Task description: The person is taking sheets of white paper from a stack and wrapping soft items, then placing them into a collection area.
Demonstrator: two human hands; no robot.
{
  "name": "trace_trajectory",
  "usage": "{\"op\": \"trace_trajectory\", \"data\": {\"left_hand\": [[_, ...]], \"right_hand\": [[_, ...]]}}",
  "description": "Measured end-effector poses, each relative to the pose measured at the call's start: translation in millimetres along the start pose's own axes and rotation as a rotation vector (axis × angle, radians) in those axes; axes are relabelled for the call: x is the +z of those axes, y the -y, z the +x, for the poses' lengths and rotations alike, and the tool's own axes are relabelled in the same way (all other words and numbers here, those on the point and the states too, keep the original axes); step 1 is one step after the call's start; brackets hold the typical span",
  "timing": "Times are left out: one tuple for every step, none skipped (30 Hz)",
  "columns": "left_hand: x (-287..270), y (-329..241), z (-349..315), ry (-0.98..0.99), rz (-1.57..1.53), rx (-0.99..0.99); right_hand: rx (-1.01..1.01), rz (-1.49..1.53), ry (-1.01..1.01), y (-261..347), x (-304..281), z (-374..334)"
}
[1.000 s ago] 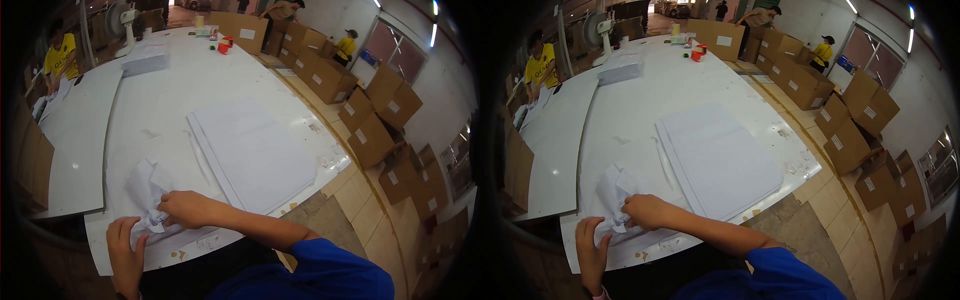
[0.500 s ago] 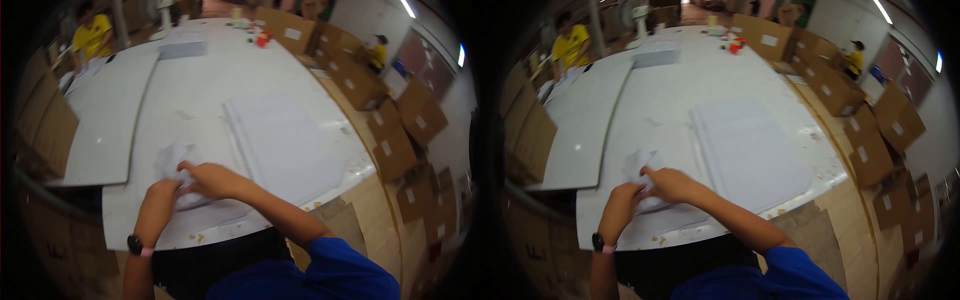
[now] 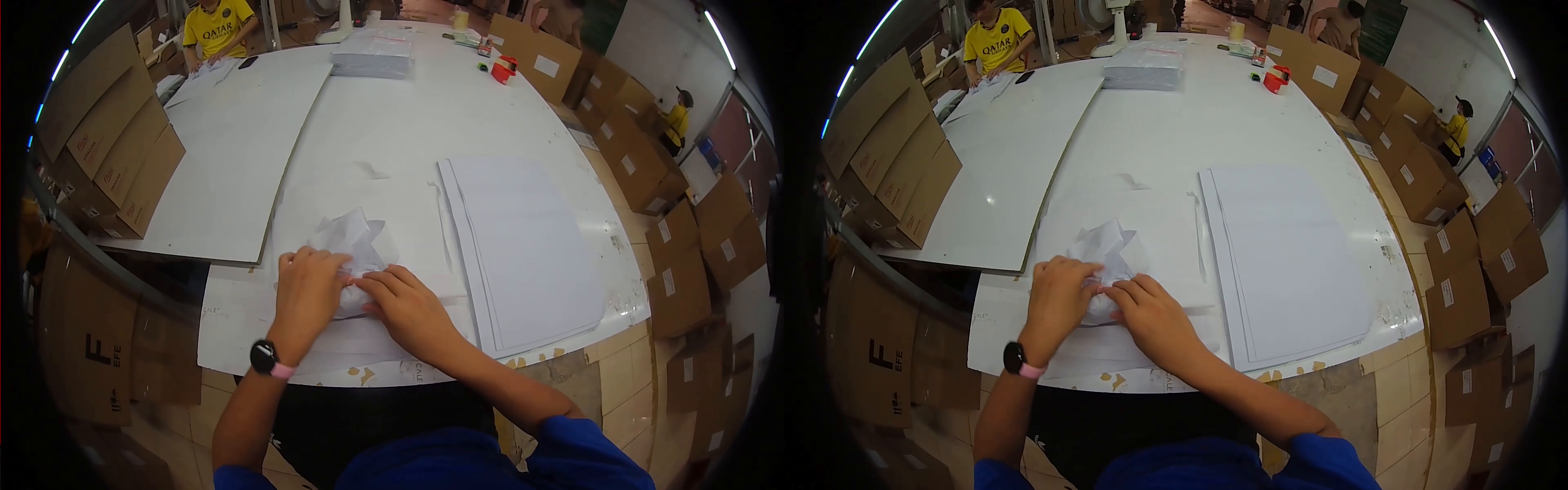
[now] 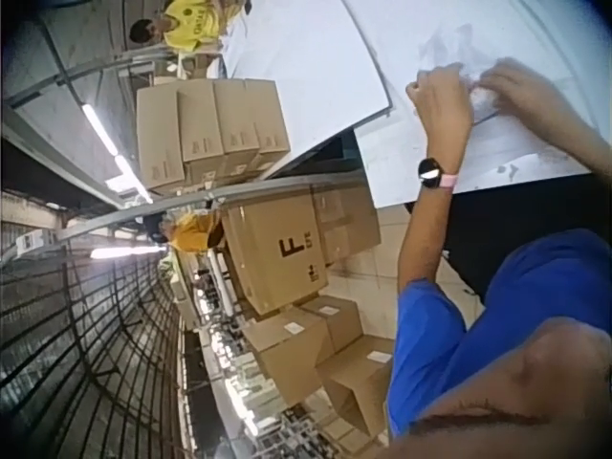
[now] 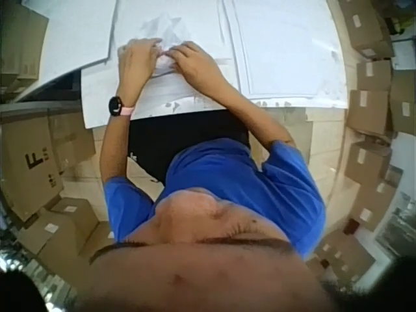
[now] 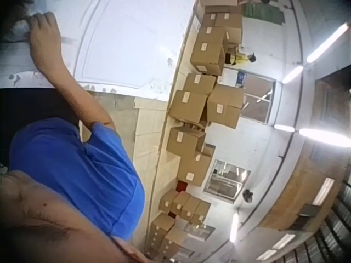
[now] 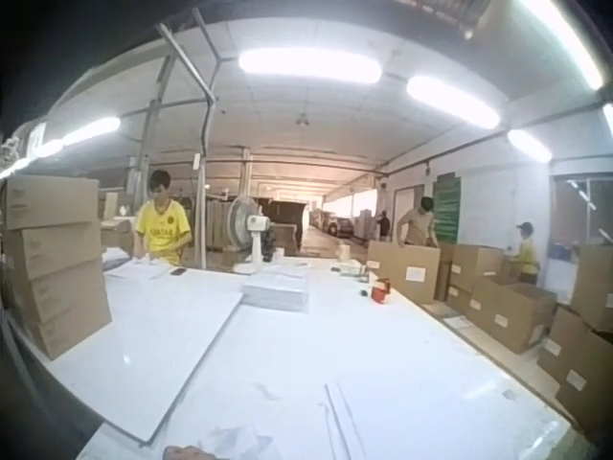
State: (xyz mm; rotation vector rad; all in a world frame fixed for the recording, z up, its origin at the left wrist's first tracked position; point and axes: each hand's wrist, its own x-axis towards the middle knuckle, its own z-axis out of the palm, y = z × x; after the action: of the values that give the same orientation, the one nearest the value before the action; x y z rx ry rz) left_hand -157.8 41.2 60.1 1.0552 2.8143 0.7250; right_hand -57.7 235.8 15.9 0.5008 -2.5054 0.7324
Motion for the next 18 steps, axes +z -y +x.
{"op": "trace_trajectory", "data": {"left_hand": [[-2,-13,-6,-0.233,0.146,0.112],[0,-20,-11,-0.466,0.291,0.225],[7,-19,-17,-0.466,0.288,0.228],[10,-18,-25,-0.370,0.199,0.211],[12,-19,-32,-0.274,0.109,0.193],[13,-26,-38,-0.232,0.088,0.145],[17,-24,-41,-0.235,0.093,0.141],[26,-18,-41,-0.262,0.156,0.174],[31,-13,-38,-0.288,0.220,0.206],[34,-9,-36,-0.292,0.225,0.201],[37,-6,-33,-0.282,0.230,0.194],[39,-4,-30,-0.272,0.233,0.187],[42,0,-28,-0.274,0.234,0.182],[45,3,-25,-0.285,0.233,0.171],[47,7,-22,-0.298,0.234,0.157],[48,11,-20,-0.301,0.235,0.150],[49,15,-19,-0.287,0.221,0.126],[47,17,-18,-0.271,0.204,0.104]], "right_hand": [[0.002,-0.003,-0.003,-4,0,4],[0.069,0.049,0.057,-8,-1,8],[0.136,0.101,0.121,-13,0,13],[0.133,0.103,0.116,-17,-1,21],[0.180,0.116,0.189,-24,0,30],[0.228,0.130,0.267,-32,3,37],[0.221,0.133,0.267,-38,3,45],[0.249,0.126,0.325,-44,2,52],[0.275,0.120,0.383,-50,2,59],[0.279,0.140,0.410,-55,1,64],[0.272,0.142,0.412,-58,1,68],[0.322,0.142,0.464,-58,0,72],[0.373,0.141,0.516,-58,0,74],[0.369,0.141,0.519,-57,2,69],[0.173,0.029,0.299,-54,5,62],[-0.022,-0.081,0.078,-52,8,57],[-0.028,-0.078,0.081,-52,8,52],[-0.050,-0.168,0.104,-45,1,49]]}}
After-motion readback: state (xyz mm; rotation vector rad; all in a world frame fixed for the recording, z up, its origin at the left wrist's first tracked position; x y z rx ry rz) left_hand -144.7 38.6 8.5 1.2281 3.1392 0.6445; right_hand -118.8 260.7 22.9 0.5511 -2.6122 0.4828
